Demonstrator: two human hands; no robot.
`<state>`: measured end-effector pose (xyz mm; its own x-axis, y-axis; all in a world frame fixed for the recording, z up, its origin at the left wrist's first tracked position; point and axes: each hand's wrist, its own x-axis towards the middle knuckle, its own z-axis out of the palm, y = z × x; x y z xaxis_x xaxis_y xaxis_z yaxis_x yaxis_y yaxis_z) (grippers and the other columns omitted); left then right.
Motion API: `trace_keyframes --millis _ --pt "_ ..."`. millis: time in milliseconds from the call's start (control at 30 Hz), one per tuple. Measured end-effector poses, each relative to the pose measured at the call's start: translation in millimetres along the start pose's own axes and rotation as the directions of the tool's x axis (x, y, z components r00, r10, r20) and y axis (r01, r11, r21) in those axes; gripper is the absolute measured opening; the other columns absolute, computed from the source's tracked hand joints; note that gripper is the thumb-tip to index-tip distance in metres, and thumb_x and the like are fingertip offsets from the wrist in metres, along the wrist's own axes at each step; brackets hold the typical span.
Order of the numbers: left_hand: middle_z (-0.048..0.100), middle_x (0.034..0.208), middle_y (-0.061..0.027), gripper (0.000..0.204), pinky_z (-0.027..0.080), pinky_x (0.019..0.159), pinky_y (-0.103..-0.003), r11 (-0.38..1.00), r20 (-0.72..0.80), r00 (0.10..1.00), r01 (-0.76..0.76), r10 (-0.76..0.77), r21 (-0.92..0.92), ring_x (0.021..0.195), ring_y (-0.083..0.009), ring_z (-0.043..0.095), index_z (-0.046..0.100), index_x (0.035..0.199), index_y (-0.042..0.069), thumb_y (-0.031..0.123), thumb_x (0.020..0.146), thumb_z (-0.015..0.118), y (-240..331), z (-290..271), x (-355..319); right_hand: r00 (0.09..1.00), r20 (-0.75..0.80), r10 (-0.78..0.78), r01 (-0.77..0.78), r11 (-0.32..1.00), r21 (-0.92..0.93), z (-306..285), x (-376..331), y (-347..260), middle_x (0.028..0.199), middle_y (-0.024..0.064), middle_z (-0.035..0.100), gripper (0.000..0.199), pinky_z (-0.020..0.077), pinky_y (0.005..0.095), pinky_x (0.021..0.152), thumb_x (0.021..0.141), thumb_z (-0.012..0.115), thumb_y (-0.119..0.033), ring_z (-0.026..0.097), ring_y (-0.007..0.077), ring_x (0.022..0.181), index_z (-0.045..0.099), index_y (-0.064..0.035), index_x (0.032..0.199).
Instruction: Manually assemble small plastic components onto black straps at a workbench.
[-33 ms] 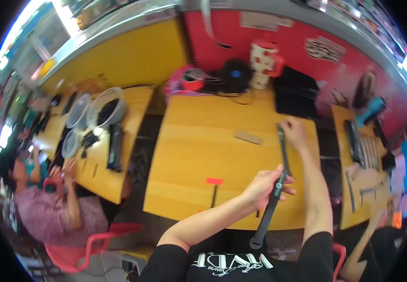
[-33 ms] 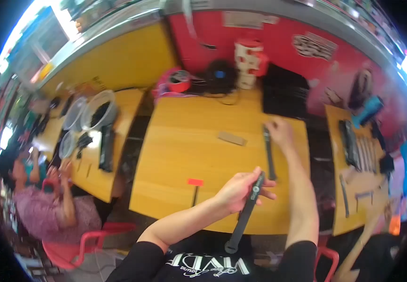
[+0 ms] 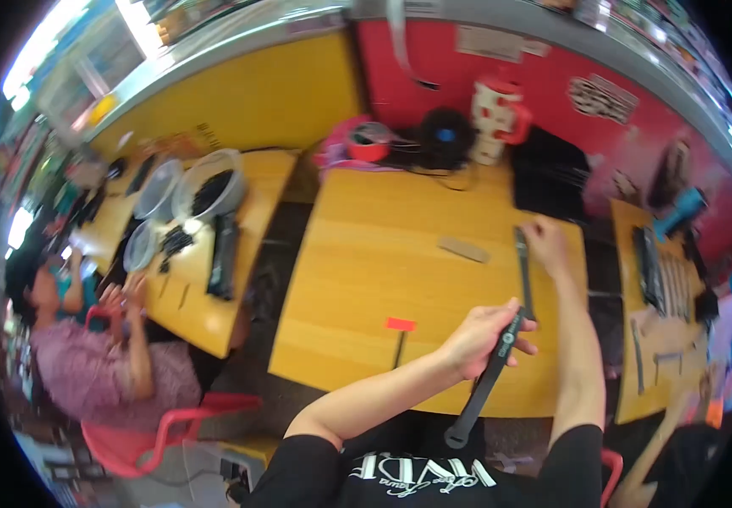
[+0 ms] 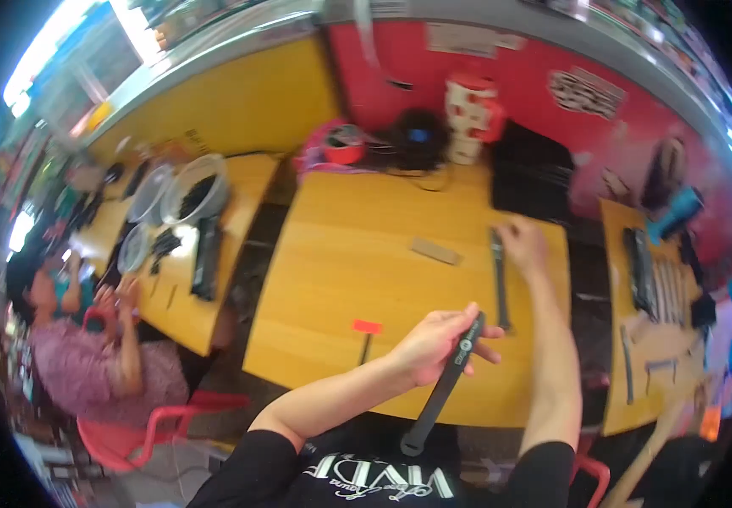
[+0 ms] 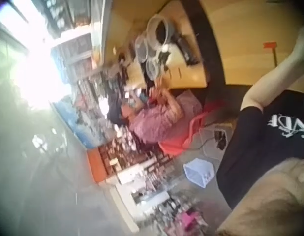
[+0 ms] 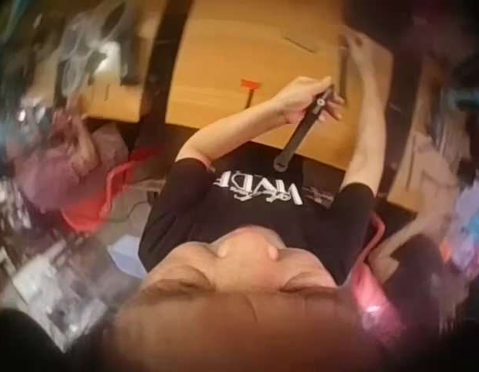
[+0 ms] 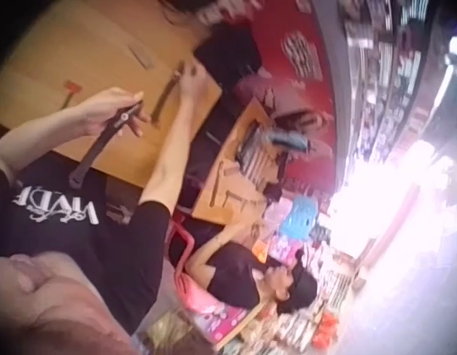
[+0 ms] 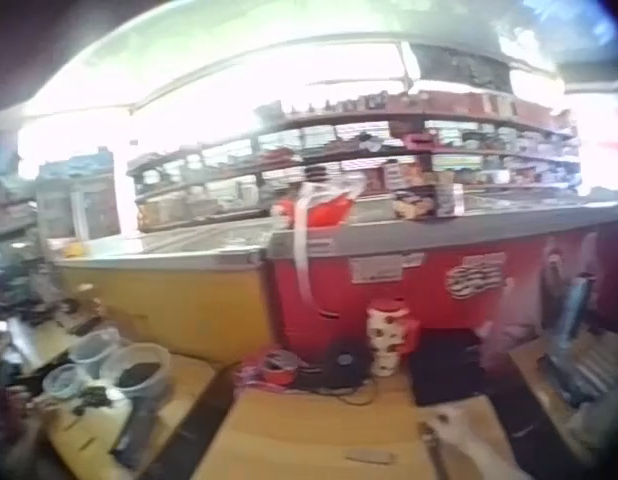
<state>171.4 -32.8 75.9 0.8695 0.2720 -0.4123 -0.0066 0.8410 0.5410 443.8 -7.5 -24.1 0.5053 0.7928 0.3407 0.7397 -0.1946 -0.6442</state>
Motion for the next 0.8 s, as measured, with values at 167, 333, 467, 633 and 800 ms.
trace_keyframes --millis 167,333,467,633,800 --pt "0.065 0.084 -0.0104 0.039 0.053 0.043 -0.028 0.877 0.009 0.965 -0.241 0.261 0.415 0.066 -0.0148 0.065 0.061 0.095 -0.003 0.034 0.099 0.052 55.6 -42.3 -34.0 0.991 -0.078 -0.108 0.117 0.986 0.119 -29.4 -16.6 39.1 0.065 0.0079 0.052 0.024 0.0368 0.0324 0.055 0.088 0.065 -0.020 0.046 0.0124 0.062 0.057 0.0025 0.081" --pt "0.057 0.058 -0.0011 0.037 0.040 0.040 -0.025 0.779 -0.239 0.853 -0.264 0.464 0.569 0.048 -0.0105 0.057 0.066 0.082 0.002 0.033 0.097 0.055 85.8 -131.9 -41.0 1.000 0.018 0.012 -0.015 0.977 0.214 -32.8 -46.8 43.0 0.068 0.0003 0.046 0.015 0.0359 0.0269 0.057 0.092 0.058 -0.010 0.042 0.0090 0.065 0.054 0.0001 0.083" --pt "0.055 0.053 -0.0019 0.035 0.038 0.045 -0.031 0.537 -0.307 0.692 -0.138 0.653 0.832 0.047 -0.0166 0.057 0.069 0.075 0.001 0.029 0.094 0.060 77.2 -171.3 -28.6 0.992 -0.038 0.123 -0.115 0.979 0.171 -42.2 -77.6 11.5 0.070 -0.0003 0.044 0.014 0.0358 0.0247 0.058 0.093 0.058 -0.009 0.041 0.0077 0.066 0.051 -0.0009 0.084" --pt "0.058 0.063 -0.0136 0.027 0.047 0.058 -0.043 -0.057 0.063 0.306 -0.028 0.950 0.998 0.061 -0.0337 0.059 0.062 0.071 -0.001 0.020 0.087 0.063 61.3 -182.0 -17.2 0.949 -0.307 -0.072 0.084 0.996 0.027 -36.3 -90.9 16.9 0.078 0.0099 0.054 0.013 0.0427 0.0315 0.064 0.092 0.058 -0.008 0.053 0.0194 0.070 0.052 0.0018 0.087" --pt "0.059 0.080 -0.0131 0.008 0.049 0.067 -0.041 -0.342 0.380 0.261 -0.178 0.888 0.922 0.077 -0.0334 0.060 0.063 0.084 0.001 0.009 0.082 0.065 60.7 -113.2 -54.9 0.946 -0.271 -0.178 0.120 0.969 -0.217 -37.0 -95.8 3.9 0.086 0.0189 0.057 0.007 0.0457 0.0393 0.069 0.089 0.056 -0.004 0.058 0.0358 0.079 0.054 0.0020 0.092"
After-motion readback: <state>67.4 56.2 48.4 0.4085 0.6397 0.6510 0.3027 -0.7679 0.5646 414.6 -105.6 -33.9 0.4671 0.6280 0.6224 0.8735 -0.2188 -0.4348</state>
